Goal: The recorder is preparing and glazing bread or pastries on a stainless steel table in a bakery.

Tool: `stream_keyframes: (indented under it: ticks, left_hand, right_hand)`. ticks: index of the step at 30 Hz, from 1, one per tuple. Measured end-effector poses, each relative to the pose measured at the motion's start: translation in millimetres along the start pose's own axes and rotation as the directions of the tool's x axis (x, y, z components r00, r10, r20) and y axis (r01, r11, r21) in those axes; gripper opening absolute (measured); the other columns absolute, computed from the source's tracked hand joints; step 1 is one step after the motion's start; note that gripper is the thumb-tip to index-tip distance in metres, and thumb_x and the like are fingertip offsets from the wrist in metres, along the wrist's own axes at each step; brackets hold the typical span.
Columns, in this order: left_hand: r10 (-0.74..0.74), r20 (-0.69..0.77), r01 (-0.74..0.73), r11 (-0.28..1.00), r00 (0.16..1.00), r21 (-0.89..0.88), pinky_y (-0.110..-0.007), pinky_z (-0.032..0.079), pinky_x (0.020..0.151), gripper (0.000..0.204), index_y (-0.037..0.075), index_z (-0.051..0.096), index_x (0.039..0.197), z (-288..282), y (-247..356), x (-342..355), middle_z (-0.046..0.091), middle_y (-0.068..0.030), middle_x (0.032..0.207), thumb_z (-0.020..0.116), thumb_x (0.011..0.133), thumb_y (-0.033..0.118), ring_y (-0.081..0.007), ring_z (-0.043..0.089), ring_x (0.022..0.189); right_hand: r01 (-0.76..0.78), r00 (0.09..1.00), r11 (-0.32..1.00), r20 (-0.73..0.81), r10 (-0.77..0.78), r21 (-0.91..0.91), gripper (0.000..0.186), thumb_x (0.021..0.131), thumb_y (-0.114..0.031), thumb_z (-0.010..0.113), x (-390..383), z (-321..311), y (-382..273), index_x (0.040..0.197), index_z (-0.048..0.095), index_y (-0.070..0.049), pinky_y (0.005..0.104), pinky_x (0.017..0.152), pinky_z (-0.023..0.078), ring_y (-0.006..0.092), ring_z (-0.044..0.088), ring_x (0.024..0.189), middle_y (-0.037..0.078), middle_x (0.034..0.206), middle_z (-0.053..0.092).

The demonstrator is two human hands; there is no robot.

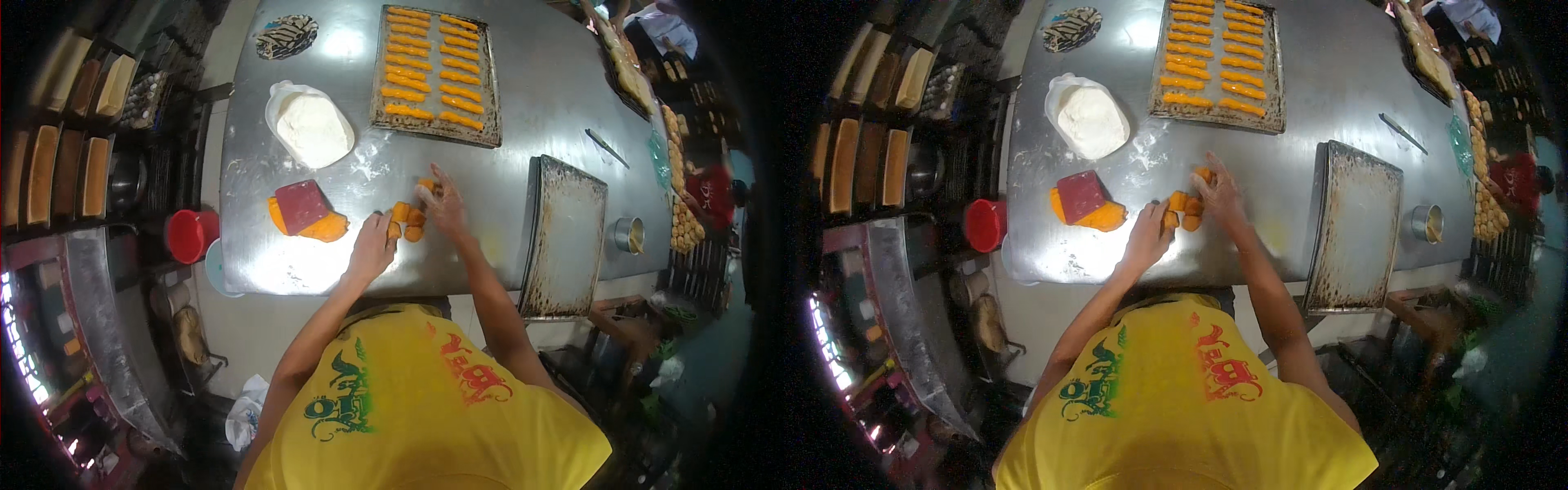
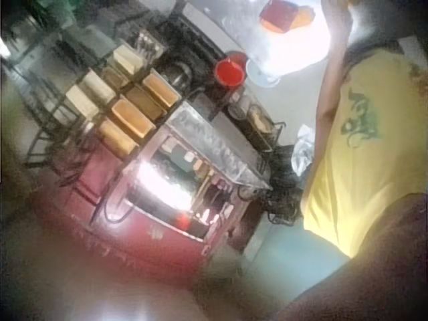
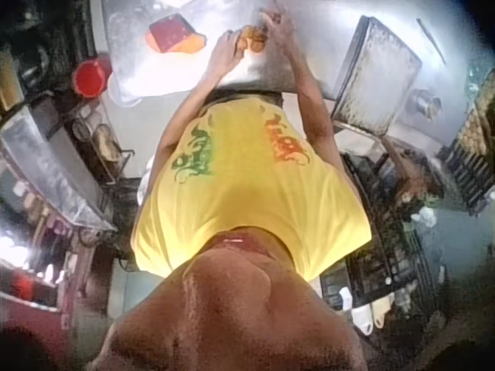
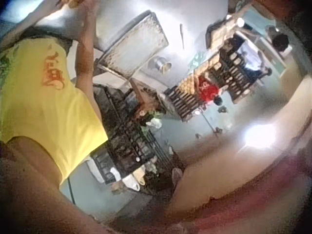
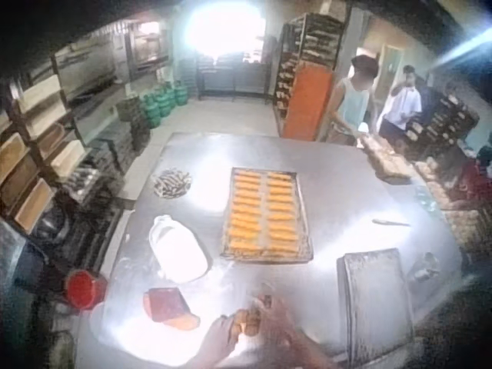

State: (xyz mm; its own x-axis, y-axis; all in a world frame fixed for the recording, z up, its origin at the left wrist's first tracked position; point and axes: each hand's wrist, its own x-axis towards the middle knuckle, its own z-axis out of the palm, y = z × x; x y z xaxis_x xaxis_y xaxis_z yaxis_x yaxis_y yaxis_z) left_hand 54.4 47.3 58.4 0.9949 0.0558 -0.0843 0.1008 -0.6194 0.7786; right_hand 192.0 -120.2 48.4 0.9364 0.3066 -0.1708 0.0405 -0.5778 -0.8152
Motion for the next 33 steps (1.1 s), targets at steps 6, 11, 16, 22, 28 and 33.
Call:
stream_keyframes:
  ticks: [6,11,16,22,28,33]
  left_hand:
    - [0.113,-0.045,-0.108,0.99,0.993,0.09,-0.047,0.047,0.102,0.058,-0.004,0.051,0.137,-4,-27,-28,0.054,-0.0223,0.127,0.068,0.081,0.002,-0.042,0.054,0.118]
    - [0.258,-0.021,-0.255,0.96,0.966,0.113,-0.045,0.047,0.104,0.061,-0.001,0.054,0.135,0,-39,-29,0.055,-0.0218,0.13,0.068,0.076,0.002,-0.0418,0.053,0.124]
    - [-0.006,-0.089,-0.019,0.962,0.996,-0.271,-0.042,0.052,0.093,0.041,-0.002,0.056,0.131,2,-33,-33,0.066,-0.0186,0.12,0.066,0.094,0.011,-0.0366,0.064,0.103]
    - [-0.211,0.423,0.379,-0.222,0.881,-0.899,-0.033,0.057,0.079,0.032,0.001,0.059,0.124,-1,-37,-65,0.067,-0.0157,0.122,0.058,0.104,0.026,-0.0207,0.065,0.099]
    - [-0.41,0.448,0.44,-0.12,0.795,-0.89,-0.031,0.058,0.078,0.038,0.001,0.061,0.115,24,8,-87,0.069,-0.014,0.11,0.051,0.108,0.037,-0.0169,0.064,0.083]
    - [-0.462,0.227,0.399,0.319,0.857,-0.859,-0.033,0.049,0.063,0.043,0.001,0.068,0.105,47,-12,-83,0.072,-0.0139,0.092,0.058,0.104,0.043,-0.0177,0.065,0.071]
  right_hand:
    - [-0.049,0.987,0.98,0.142,0.077,-0.194,0.052,0.094,-0.034,0.066,-33,4,-28,0.136,0.057,-0.004,0.0475,0.105,0.044,0.0398,0.056,0.119,0.022,0.125,0.059]
    - [0.131,0.987,0.927,-0.045,-0.156,-0.35,0.056,0.088,-0.022,0.073,-79,52,-6,0.136,0.053,-0.002,0.047,0.108,0.041,0.0416,0.05,0.123,0.025,0.134,0.05]
    - [-0.075,0.992,0.995,-0.102,0.068,-0.065,0.053,0.089,-0.022,0.075,-70,40,-6,0.133,0.054,0.0,0.043,0.093,0.051,0.0311,0.062,0.1,0.017,0.11,0.062]
    - [-0.261,0.912,0.617,-0.02,0.411,0.743,0.027,0.095,-0.029,0.071,-65,-4,17,0.102,0.064,-0.004,0.0315,0.055,0.049,0.0101,0.054,0.061,0.003,0.073,0.057]
    - [-0.192,0.76,-0.16,0.25,0.6,0.968,0.021,0.097,-0.026,0.065,-72,-40,31,0.083,0.057,-0.013,0.0343,0.056,0.047,0.0167,0.053,0.057,0.002,0.072,0.058]
    - [-0.354,0.932,0.056,0.347,0.105,0.934,0.024,0.1,-0.027,0.065,-73,-59,74,0.083,0.059,-0.011,0.0324,0.058,0.047,0.0172,0.057,0.059,0.0,0.064,0.057]
